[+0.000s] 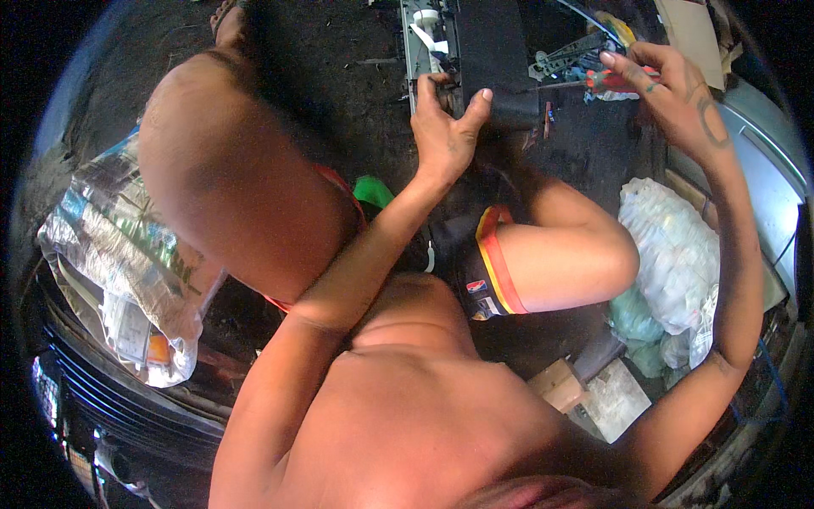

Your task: The person sits on the floor and uses a screwdriver to disassemble and reassemble a small electronic device. They remove screws, separate casing parts, and manipulate internal components before putting the device back together.

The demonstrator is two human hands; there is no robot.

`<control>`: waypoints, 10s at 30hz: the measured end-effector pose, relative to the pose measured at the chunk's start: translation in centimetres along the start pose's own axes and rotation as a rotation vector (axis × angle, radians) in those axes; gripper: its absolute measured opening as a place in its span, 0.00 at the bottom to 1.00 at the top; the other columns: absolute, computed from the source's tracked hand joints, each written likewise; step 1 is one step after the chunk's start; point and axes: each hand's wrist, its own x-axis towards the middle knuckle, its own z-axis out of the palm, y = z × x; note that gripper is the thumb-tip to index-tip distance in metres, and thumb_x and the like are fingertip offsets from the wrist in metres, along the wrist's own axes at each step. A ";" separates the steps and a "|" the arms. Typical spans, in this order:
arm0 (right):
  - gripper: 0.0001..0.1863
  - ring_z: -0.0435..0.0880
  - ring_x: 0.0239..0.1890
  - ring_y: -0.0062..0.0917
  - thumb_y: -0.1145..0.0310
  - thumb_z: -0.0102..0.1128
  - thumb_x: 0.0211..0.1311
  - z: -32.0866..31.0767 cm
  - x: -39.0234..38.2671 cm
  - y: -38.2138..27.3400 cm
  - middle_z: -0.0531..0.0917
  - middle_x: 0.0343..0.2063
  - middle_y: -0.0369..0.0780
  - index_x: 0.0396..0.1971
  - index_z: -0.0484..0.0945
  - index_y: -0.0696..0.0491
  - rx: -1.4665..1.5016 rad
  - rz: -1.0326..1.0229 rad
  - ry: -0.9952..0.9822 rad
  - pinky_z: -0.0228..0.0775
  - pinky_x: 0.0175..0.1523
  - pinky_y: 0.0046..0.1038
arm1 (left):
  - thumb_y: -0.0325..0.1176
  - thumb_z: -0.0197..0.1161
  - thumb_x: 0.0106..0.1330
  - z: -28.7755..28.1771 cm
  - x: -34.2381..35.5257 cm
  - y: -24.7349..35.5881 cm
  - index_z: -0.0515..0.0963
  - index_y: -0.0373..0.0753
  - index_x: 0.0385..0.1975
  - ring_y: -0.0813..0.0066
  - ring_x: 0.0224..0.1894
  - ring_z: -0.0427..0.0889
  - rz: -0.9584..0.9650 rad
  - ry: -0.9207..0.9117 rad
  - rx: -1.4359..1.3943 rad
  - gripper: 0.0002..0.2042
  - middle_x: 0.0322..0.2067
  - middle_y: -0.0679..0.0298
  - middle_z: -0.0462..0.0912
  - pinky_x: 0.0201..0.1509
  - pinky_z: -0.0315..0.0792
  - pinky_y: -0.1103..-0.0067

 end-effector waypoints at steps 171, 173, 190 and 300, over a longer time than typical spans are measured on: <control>0.20 0.81 0.55 0.49 0.56 0.55 0.75 14.3 8.5 -3.0 0.83 0.51 0.53 0.52 0.82 0.58 0.281 -0.265 0.091 0.75 0.60 0.44 | 0.30 0.73 0.67 -2.9 -2.5 1.6 0.77 0.34 0.38 0.84 0.35 0.73 0.042 0.030 -0.170 0.10 0.31 0.70 0.78 0.42 0.70 0.83; 0.24 0.81 0.57 0.46 0.58 0.55 0.75 14.9 8.4 -2.5 0.83 0.51 0.52 0.64 0.76 0.54 0.323 -0.255 0.119 0.74 0.60 0.40 | 0.29 0.72 0.67 -2.8 -3.0 1.8 0.77 0.34 0.37 0.84 0.35 0.73 0.027 0.010 -0.157 0.10 0.31 0.70 0.78 0.42 0.70 0.83; 0.28 0.77 0.65 0.42 0.79 0.59 0.60 16.8 4.4 -5.5 0.80 0.60 0.51 0.63 0.76 0.53 0.431 -0.543 0.353 0.63 0.74 0.44 | 0.30 0.73 0.64 -2.8 -1.6 1.4 0.78 0.32 0.39 0.80 0.35 0.77 0.194 -0.138 0.089 0.12 0.32 0.64 0.82 0.41 0.73 0.79; 0.13 0.78 0.26 0.31 0.57 0.61 0.61 24.7 -3.2 -4.2 0.76 0.21 0.36 0.24 0.72 0.48 0.193 -0.723 0.600 0.68 0.36 0.34 | 0.52 0.62 0.60 -6.2 21.7 4.4 0.79 0.40 0.55 0.40 0.77 0.51 0.786 -0.472 1.390 0.27 0.75 0.44 0.57 0.77 0.49 0.50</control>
